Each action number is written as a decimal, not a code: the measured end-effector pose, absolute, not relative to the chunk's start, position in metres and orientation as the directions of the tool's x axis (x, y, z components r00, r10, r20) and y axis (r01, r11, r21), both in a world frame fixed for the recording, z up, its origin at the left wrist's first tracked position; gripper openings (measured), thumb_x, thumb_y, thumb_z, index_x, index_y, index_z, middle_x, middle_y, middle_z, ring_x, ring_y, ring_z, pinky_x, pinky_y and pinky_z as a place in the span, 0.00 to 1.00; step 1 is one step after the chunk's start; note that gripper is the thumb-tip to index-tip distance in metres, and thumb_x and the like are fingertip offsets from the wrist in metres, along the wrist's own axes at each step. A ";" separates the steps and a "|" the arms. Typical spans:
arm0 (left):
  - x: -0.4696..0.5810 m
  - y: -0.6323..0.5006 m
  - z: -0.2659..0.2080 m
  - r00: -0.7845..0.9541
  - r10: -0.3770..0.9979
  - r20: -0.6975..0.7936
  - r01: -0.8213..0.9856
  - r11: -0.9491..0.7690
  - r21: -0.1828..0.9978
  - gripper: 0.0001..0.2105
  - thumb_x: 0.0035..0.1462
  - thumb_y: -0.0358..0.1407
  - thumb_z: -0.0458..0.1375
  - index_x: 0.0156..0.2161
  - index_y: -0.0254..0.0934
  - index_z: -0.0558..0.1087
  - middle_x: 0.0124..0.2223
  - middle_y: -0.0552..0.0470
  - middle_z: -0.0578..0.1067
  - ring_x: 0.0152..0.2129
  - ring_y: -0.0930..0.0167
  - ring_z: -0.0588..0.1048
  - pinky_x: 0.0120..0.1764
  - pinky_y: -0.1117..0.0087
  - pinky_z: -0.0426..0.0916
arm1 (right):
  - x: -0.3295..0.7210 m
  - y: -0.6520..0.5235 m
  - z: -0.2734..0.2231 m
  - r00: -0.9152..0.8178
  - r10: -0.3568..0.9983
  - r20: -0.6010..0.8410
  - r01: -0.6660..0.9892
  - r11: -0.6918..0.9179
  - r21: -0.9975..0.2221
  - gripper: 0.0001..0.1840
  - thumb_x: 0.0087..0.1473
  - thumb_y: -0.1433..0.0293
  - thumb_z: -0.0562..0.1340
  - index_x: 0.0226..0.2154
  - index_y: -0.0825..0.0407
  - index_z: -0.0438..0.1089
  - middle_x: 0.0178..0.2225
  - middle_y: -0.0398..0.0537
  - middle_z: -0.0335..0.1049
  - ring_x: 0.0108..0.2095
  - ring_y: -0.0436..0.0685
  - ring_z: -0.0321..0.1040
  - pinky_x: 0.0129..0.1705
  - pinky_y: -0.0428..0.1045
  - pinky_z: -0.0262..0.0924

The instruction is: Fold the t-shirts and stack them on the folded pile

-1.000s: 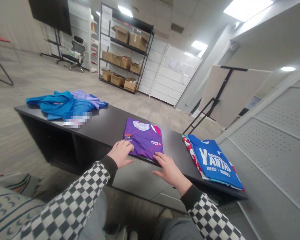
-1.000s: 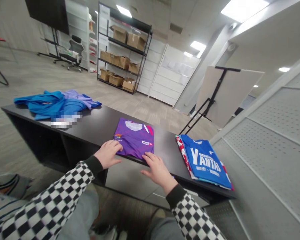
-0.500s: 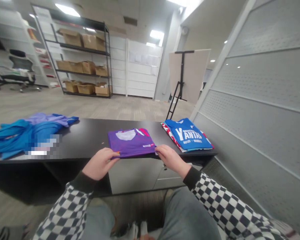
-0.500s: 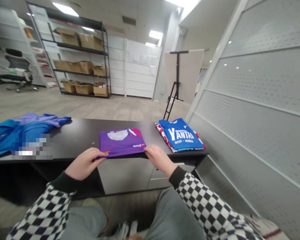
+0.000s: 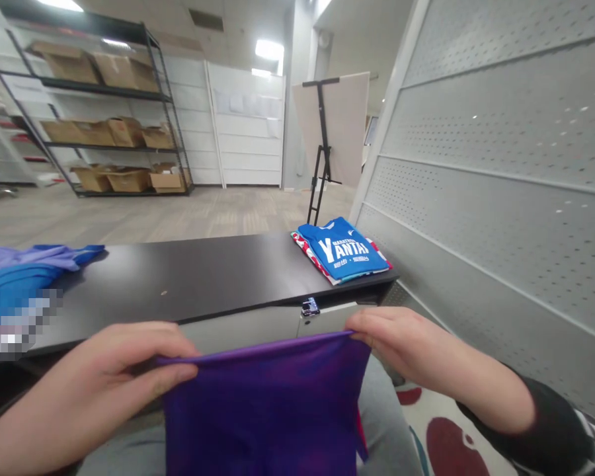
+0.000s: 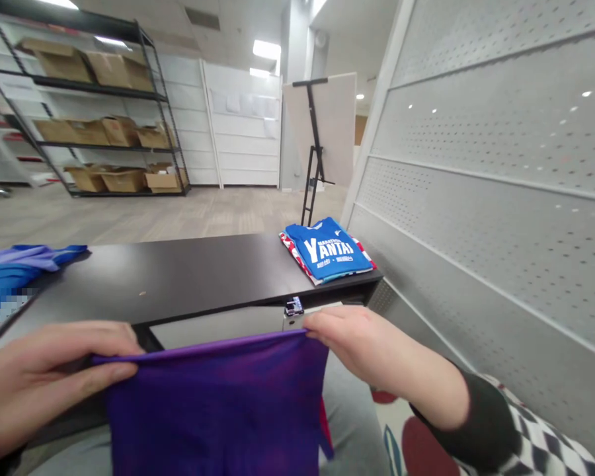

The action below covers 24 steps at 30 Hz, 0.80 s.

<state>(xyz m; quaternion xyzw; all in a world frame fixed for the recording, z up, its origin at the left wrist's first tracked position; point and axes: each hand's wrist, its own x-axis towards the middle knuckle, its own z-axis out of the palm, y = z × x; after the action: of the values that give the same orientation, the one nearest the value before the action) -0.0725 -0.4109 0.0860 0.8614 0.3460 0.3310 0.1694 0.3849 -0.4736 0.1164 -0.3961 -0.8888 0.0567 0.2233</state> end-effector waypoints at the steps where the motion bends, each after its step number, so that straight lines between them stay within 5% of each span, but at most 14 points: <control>1: -0.066 -0.403 0.093 0.555 0.712 0.431 0.473 -0.696 0.541 0.09 0.66 0.52 0.68 0.38 0.59 0.90 0.36 0.54 0.86 0.28 0.60 0.84 0.33 0.65 0.85 | 0.389 -0.470 0.119 -0.577 0.739 0.349 0.689 0.670 -0.278 0.15 0.77 0.70 0.61 0.53 0.42 0.83 0.42 0.48 0.87 0.40 0.59 0.85 0.43 0.50 0.77; 5: -0.030 -0.353 0.141 0.534 0.753 0.384 0.517 -0.651 0.556 0.18 0.62 0.61 0.68 0.38 0.52 0.90 0.35 0.53 0.86 0.30 0.58 0.85 0.35 0.61 0.85 | 0.410 -0.420 0.144 -0.502 0.786 0.361 0.772 0.595 -0.222 0.13 0.76 0.67 0.62 0.51 0.45 0.85 0.45 0.49 0.88 0.45 0.61 0.85 0.50 0.53 0.76; 9: 0.024 -0.283 0.204 0.381 0.736 0.560 0.506 -0.673 0.539 0.25 0.61 0.60 0.70 0.39 0.37 0.88 0.33 0.51 0.83 0.29 0.63 0.81 0.41 0.58 0.84 | 0.434 -0.334 0.214 -0.343 0.800 0.493 0.887 0.449 -0.111 0.13 0.75 0.66 0.65 0.51 0.51 0.86 0.46 0.50 0.87 0.48 0.62 0.83 0.57 0.55 0.74; 12: 0.080 -0.232 0.250 0.294 0.606 0.739 0.477 -0.763 0.436 0.20 0.65 0.53 0.72 0.41 0.34 0.86 0.31 0.52 0.81 0.28 0.68 0.78 0.46 0.60 0.82 | 0.458 -0.277 0.276 -0.225 0.759 0.611 0.948 0.315 -0.043 0.17 0.77 0.66 0.64 0.54 0.61 0.83 0.50 0.56 0.86 0.51 0.59 0.80 0.61 0.57 0.70; 16: 0.157 -0.190 0.276 0.188 0.518 0.835 0.507 -0.779 0.369 0.06 0.68 0.36 0.72 0.43 0.33 0.86 0.36 0.50 0.82 0.34 0.67 0.78 0.53 0.59 0.78 | 0.505 -0.238 0.318 -0.117 0.724 0.680 0.985 0.173 -0.014 0.33 0.84 0.63 0.48 0.58 0.78 0.75 0.58 0.67 0.82 0.55 0.52 0.74 0.65 0.56 0.64; 20: 0.220 -0.174 0.214 0.307 0.486 0.819 0.444 -0.834 0.328 0.06 0.71 0.33 0.68 0.45 0.34 0.88 0.41 0.47 0.84 0.42 0.62 0.81 0.56 0.57 0.76 | 0.567 -0.227 0.270 -0.036 0.686 0.727 0.986 0.144 -0.088 0.19 0.78 0.66 0.63 0.56 0.64 0.83 0.56 0.61 0.85 0.56 0.58 0.79 0.65 0.56 0.67; 24: 0.269 -0.182 0.083 0.545 0.512 0.665 0.442 -0.848 0.291 0.08 0.72 0.34 0.67 0.43 0.38 0.90 0.44 0.44 0.84 0.46 0.58 0.82 0.56 0.59 0.77 | 0.617 -0.235 0.146 0.068 0.819 0.570 0.971 0.076 -0.226 0.13 0.72 0.69 0.66 0.51 0.54 0.87 0.53 0.57 0.88 0.55 0.65 0.82 0.65 0.61 0.72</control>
<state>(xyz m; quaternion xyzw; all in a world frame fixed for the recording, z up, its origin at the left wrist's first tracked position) 0.2693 -0.1817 0.0834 0.8777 0.2716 0.3923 0.0444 0.6168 -0.2347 0.1460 -0.6674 -0.6706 -0.1278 0.2976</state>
